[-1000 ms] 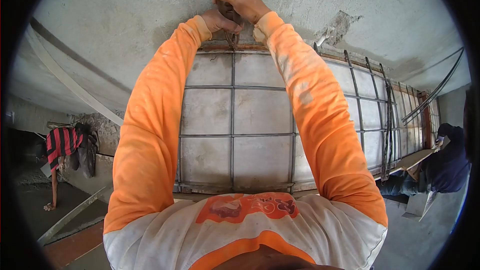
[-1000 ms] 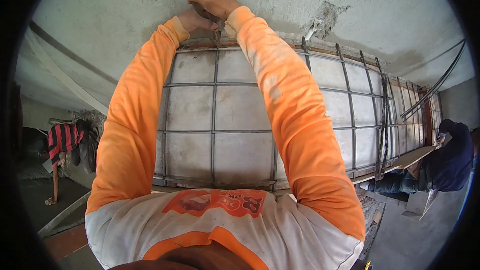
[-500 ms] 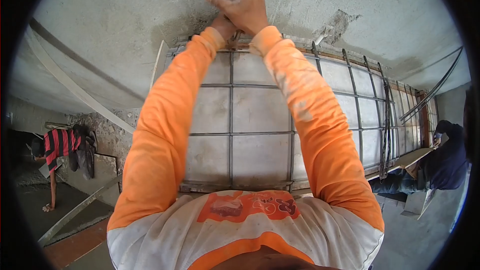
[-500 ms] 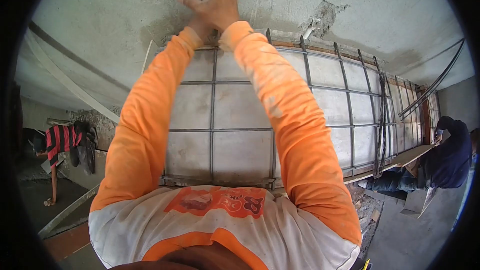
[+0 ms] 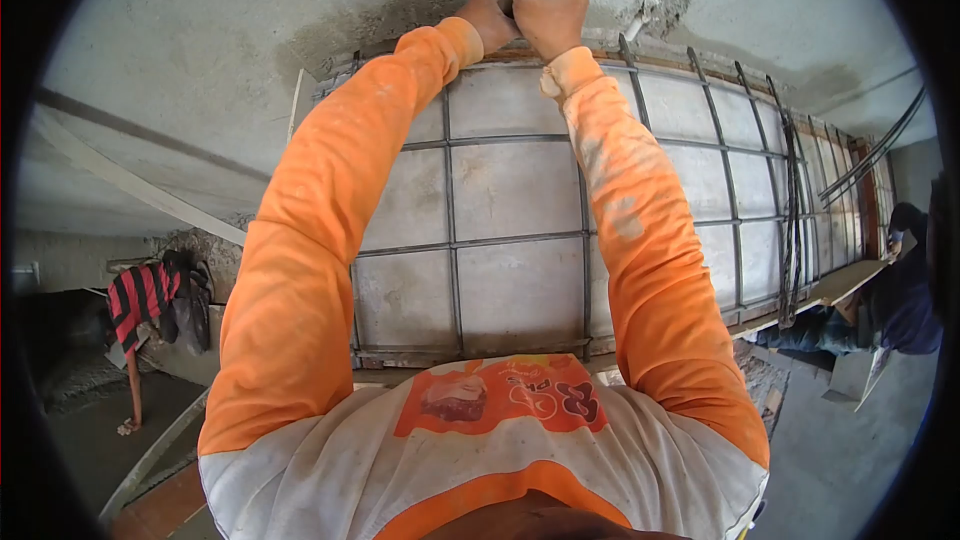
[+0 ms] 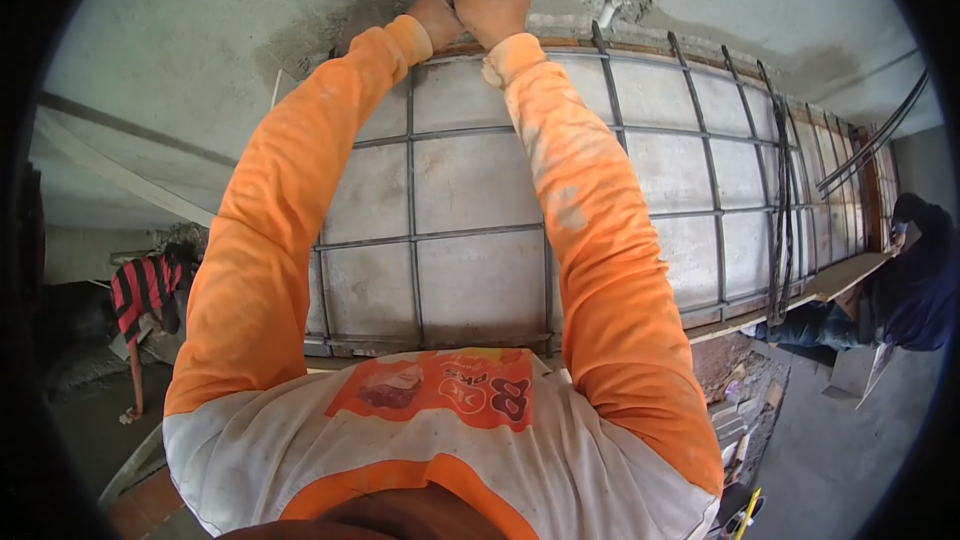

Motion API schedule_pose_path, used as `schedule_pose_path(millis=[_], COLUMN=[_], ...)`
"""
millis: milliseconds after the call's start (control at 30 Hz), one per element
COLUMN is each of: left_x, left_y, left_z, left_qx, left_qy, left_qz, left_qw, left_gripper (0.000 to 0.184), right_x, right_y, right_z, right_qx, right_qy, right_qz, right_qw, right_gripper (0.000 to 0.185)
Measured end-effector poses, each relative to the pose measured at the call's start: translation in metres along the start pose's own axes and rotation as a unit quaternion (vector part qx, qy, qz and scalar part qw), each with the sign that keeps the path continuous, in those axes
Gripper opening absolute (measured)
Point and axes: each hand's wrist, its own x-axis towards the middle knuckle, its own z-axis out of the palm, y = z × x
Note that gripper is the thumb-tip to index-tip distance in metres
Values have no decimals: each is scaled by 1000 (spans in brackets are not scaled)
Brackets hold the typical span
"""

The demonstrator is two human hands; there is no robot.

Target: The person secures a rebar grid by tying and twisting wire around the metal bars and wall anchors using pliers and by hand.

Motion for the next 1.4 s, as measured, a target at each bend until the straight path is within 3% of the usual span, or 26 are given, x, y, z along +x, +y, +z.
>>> schedule_pose_path(millis=[200,300,367,400,433,500,533,567,633,667,700,733,767,833,867,900,933,1000,1067,1167,1233,1300,1367,1400], left_x=[4,2,-3,-13,-11,-9,-10,-12,-18,-19,-22,-37,-36,-28,-29,-32,-39,-49,-46,-25,-15,-7,-8,-3], left_y=[3,-1,-11,-4,-3,-13,-21,-32,-56,-64,-59,-58,-61,-69,-72,-73,-73,-74,-75,-71,-61,-41,-20,-19], left_z=[-3,-2,3,10,10,13,9,-3,-35,-50,-60,-63,-65,-63,-61,-53,-40,-16,-13,-31,-30,-24,-18,-12], left_qx=[33,32,37,96,98,120,123,76,-26,-77,-126,-301,-300,-137,-95,-65,-30,12,4,-40,-47,-51,-20,-20], left_qy=[3,-3,111,257,254,435,430,378,271,219,164,89,88,84,110,156,219,311,318,238,198,172,96,89], left_qz=[-32,-28,-5,30,35,-105,-108,-71,2,40,78,-5,-8,98,96,73,46,4,-8,12,22,27,-32,-33], left_qw=[999,999,993,961,962,886,888,920,962,972,975,950,950,982,985,983,974,950,948,970,979,983,995,995], left_gripper=[37,33,34,30,30,29,29,29,30,30,30,32,32,19,18,18,18,18,18,18,18,19,29,29], right_x=[1,1,-3,-5,-9,-19,-21,-18,-8,3,15,22,25,23,14,-1,-15,-23,-23,-17,-6,1,4,10], right_y=[5,-6,-18,-24,-29,-53,-64,-69,-72,-74,-73,-69,-60,-42,-42,-46,-48,-62,-73,-74,-67,-52,-22,5], right_z=[5,2,9,16,27,44,49,50,56,58,58,61,73,99,107,114,117,114,107,91,67,52,37,33], right_qx=[42,8,5,-28,-49,-56,-40,-40,-12,-11,58,126,127,113,112,78,41,23,-2,-48,-53,-71,-88,-196], right_qy=[25,8,7,13,9,-52,-110,-109,-243,-245,-373,-490,-491,-505,-510,-315,-101,-73,-50,-10,-55,-17,18,17], right_qz=[-16,26,37,23,-5,-37,-44,-39,-130,-132,-62,12,15,110,111,39,-32,-10,2,-49,-30,-18,0,-100], right_qw=[999,1000,999,999,999,996,992,992,961,960,924,862,862,848,846,945,994,997,999,998,997,997,996,975], right_gripper=[34,35,34,36,37,42,45,45,45,45,53,61,61,60,60,45,40,40,41,42,47,48,49,47])
